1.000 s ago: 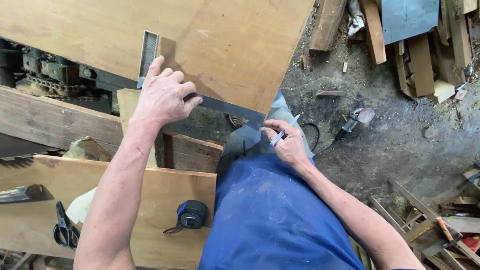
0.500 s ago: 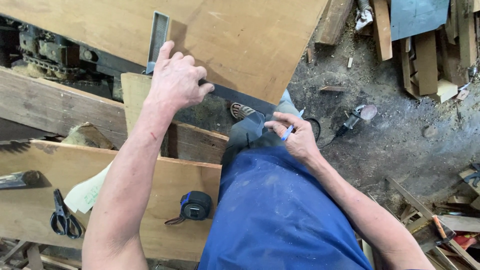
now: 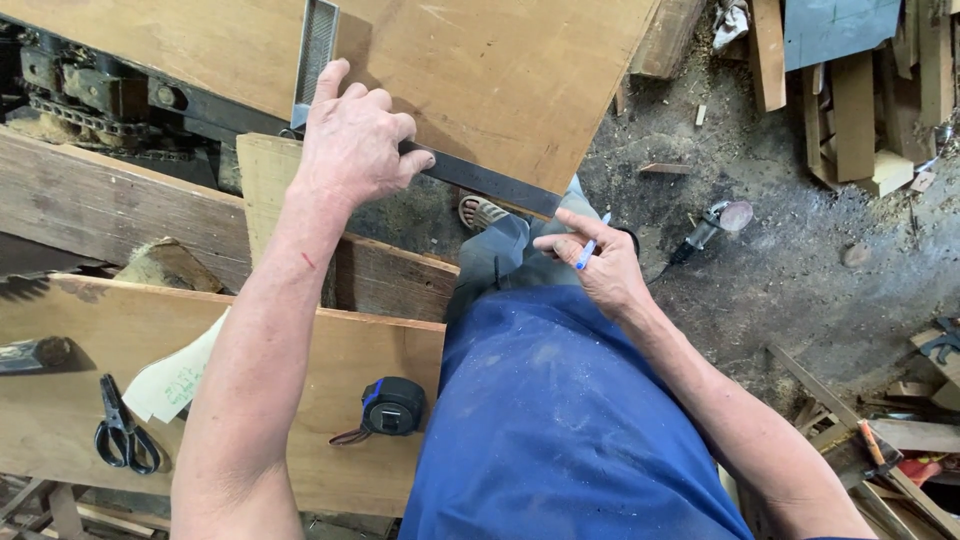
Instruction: The person uses a square and a pen to mark lines on a large wooden board and then uses a pen to trace around a paper template on the board.
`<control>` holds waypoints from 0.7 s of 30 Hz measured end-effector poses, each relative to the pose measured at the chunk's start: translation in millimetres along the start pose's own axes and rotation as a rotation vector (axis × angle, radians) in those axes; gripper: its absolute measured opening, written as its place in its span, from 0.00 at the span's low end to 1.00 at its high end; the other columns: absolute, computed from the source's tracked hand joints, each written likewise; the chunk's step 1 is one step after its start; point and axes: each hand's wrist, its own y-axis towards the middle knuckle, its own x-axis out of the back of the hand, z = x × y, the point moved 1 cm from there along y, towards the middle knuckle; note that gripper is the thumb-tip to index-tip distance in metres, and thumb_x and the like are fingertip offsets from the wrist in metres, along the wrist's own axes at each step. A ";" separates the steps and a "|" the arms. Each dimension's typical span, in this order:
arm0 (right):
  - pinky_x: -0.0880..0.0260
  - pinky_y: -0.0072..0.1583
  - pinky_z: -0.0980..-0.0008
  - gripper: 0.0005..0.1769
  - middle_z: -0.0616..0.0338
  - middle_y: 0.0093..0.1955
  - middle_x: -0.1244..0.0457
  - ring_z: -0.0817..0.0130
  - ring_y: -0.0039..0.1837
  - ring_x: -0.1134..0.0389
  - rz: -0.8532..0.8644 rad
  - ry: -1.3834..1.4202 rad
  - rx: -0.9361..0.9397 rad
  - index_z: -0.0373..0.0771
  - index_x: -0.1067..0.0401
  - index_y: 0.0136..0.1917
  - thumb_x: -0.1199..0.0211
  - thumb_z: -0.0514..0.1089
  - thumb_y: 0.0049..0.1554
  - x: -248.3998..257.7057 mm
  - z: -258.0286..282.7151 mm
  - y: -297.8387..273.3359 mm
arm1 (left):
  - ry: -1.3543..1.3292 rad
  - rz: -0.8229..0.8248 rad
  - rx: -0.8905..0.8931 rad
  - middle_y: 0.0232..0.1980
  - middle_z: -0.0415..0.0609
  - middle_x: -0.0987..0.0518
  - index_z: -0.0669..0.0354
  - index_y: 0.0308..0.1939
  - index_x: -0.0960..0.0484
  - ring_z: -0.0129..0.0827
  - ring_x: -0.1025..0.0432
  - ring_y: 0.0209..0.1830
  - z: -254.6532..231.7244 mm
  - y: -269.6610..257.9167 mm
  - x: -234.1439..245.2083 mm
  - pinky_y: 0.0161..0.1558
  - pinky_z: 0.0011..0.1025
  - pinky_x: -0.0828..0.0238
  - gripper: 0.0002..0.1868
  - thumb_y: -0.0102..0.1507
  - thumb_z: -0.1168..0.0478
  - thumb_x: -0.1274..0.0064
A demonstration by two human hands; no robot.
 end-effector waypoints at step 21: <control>0.26 0.59 0.68 0.13 0.50 0.52 0.29 0.66 0.53 0.27 0.084 -0.192 0.505 0.33 0.26 0.60 0.44 0.41 0.66 -8.4 22.7 19.2 | 0.007 0.154 0.025 0.39 0.49 0.15 0.38 0.38 0.10 0.45 0.24 0.46 -0.6 10.2 8.2 0.72 0.45 0.59 0.26 0.66 0.28 0.51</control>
